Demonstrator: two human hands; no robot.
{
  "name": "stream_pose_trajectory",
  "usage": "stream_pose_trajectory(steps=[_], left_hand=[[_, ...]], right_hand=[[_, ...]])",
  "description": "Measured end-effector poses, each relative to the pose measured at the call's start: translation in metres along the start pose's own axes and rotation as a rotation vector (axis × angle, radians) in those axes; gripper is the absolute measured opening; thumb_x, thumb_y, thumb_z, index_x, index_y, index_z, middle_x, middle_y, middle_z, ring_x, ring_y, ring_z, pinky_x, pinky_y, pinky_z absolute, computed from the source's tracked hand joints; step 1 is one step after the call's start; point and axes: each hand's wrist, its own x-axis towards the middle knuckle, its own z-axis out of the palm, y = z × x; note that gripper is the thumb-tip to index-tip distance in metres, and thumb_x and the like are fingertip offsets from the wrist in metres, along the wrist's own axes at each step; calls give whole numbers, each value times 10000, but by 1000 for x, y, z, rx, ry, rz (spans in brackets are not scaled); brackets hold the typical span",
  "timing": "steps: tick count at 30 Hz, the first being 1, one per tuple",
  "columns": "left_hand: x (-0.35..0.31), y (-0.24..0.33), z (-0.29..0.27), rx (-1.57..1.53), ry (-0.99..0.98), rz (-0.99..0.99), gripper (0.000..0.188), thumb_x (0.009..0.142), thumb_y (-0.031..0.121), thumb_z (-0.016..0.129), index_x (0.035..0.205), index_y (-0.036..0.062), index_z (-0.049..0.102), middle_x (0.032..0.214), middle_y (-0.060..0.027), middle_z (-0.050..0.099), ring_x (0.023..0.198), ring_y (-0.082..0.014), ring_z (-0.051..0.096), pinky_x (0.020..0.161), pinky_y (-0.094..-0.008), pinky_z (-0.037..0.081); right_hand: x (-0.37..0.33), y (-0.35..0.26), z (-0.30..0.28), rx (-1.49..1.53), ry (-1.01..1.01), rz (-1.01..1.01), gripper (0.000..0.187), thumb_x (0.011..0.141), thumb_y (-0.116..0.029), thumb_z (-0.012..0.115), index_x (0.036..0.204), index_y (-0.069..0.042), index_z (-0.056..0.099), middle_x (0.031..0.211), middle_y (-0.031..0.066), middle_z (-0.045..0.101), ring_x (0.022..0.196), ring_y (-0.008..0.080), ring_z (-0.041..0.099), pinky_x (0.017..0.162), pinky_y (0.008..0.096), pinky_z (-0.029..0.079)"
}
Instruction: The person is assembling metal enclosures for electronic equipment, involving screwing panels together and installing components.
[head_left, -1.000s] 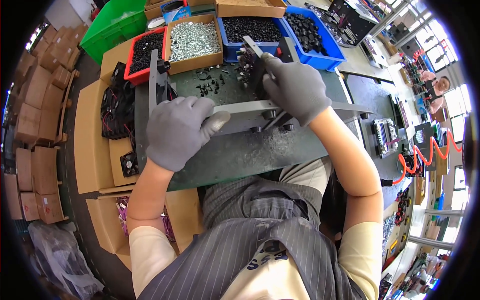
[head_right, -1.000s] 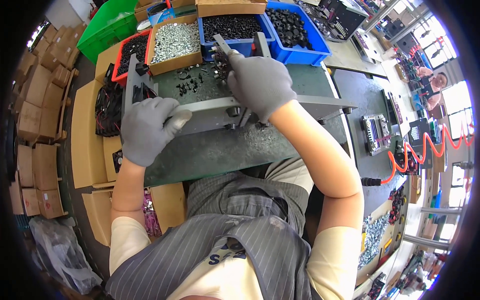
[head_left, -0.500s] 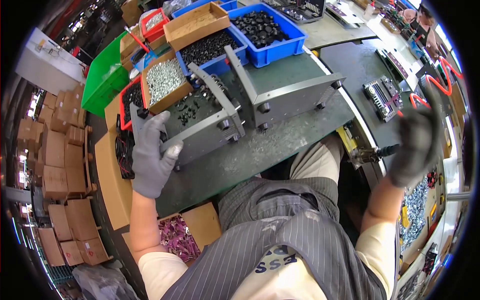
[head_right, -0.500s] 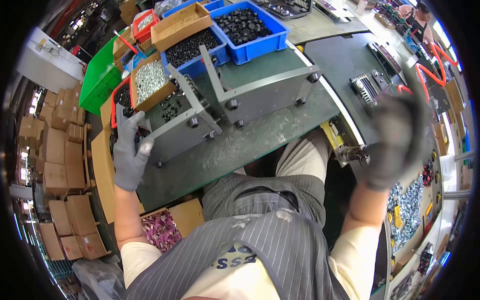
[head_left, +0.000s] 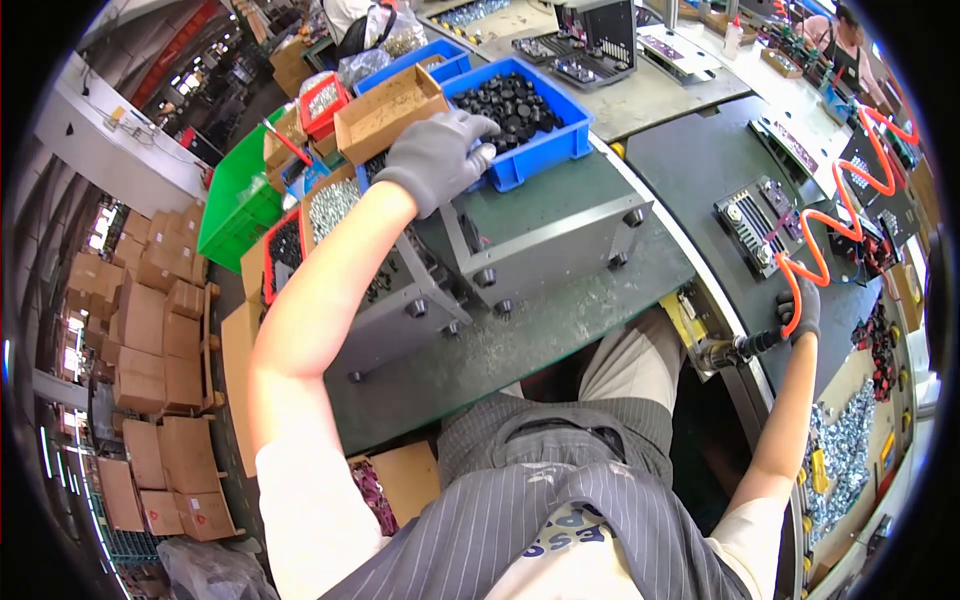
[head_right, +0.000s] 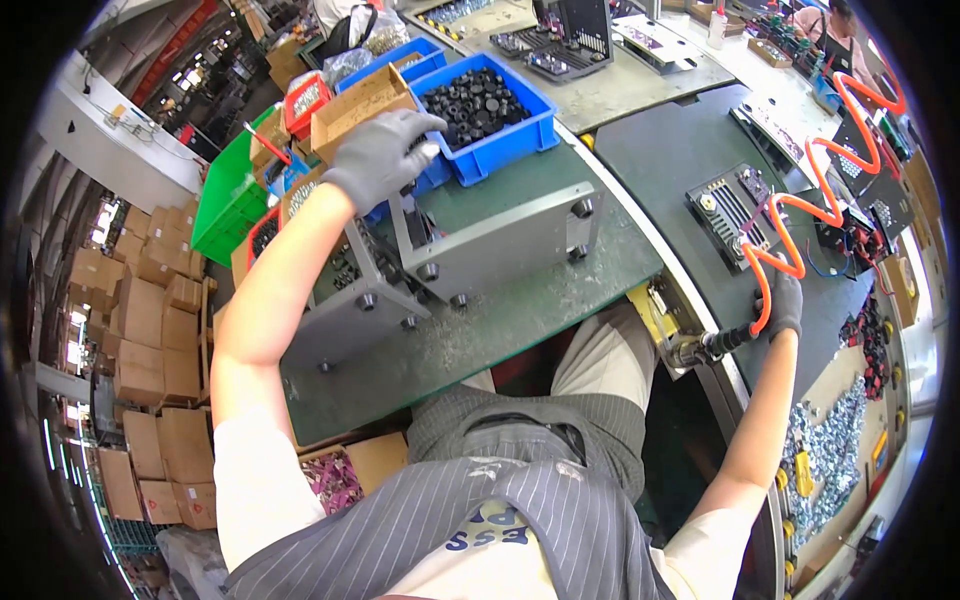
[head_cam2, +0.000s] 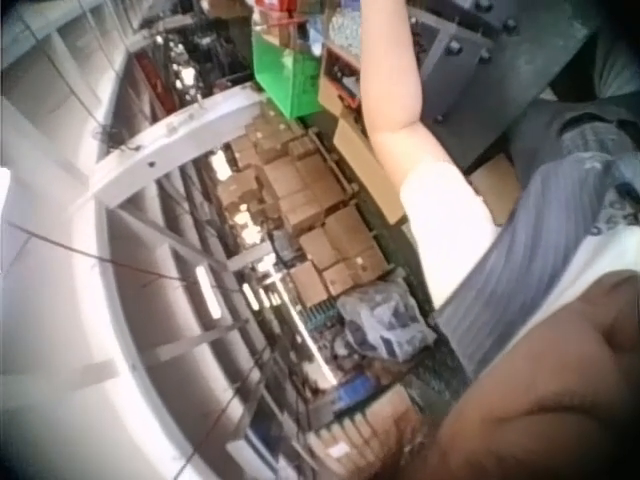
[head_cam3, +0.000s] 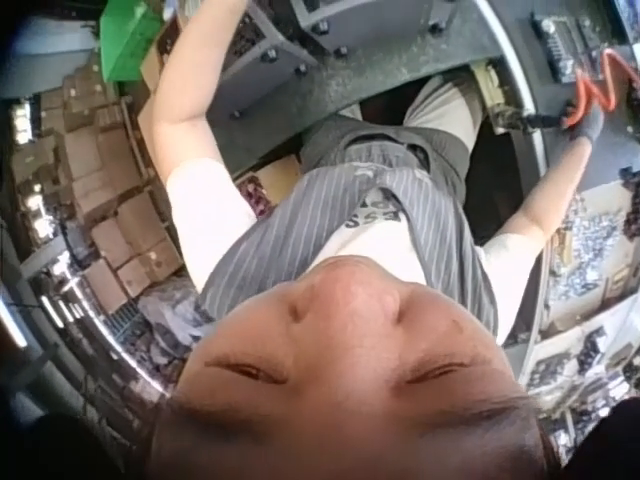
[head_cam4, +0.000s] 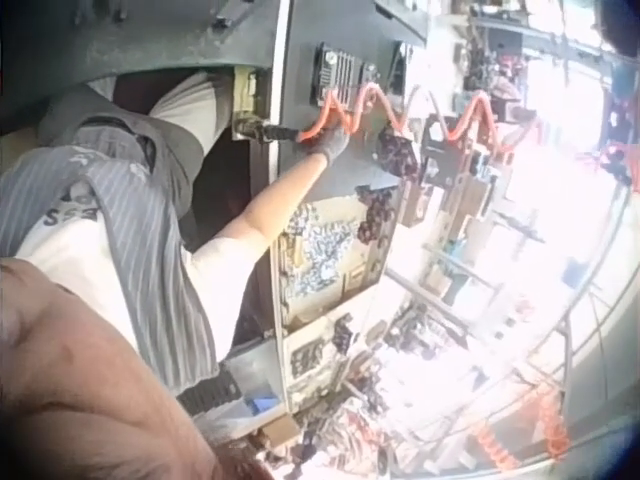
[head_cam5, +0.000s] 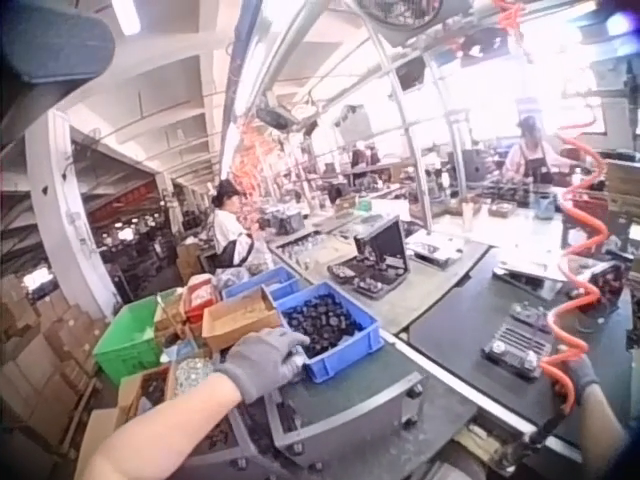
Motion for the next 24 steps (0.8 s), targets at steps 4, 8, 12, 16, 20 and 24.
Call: stream_pose_trajectory(steps=[4,8,12,16,20,24], left_hand=[[61,1,33,103,-372,-55,451,870,373,521,1240,115,532,1203,-154,564,1112,-312,532,939,-393,418],[85,-8,72,206,-662,-35,424,860,413,509,1125,103,624,1079,-161,628,1026,-314,590,869,-410,459],[110,-6,85,267,-724,-96,387,842,392,547,1022,74,675,1042,-158,645,984,-313,610,835,-403,474],[113,-10,80,221,-743,-99,407,831,393,560,1014,47,669,1034,-168,643,981,-319,608,838,-407,470],[122,-26,88,198,-698,-123,414,833,405,554,1010,50,673,1032,-171,645,983,-323,608,842,-407,468],[129,-31,91,188,-684,-207,424,846,398,532,1036,41,661,1078,-176,631,1012,-331,597,867,-412,456]], right_hand=[[-5,0,13,-408,-50,-171,271,898,-435,480,898,-171,539,473,16,420,272,136,352,266,267,266],[-5,3,15,-762,-199,-296,246,850,-199,549,1091,-155,572,1105,133,575,1013,304,577,823,408,471],[-5,13,10,-771,-166,-428,233,844,-192,556,1046,-76,565,981,151,576,926,283,598,791,397,479],[-46,-29,37,-247,-93,-53,261,897,-274,545,991,-33,584,728,79,565,674,184,543,651,349,451],[-36,-28,30,-543,-121,-89,377,925,-351,514,1039,-1,592,805,114,636,708,202,577,673,357,454],[-17,-4,22,-483,-96,-194,389,930,-352,499,1079,-1,574,844,150,624,747,262,587,683,375,453]])
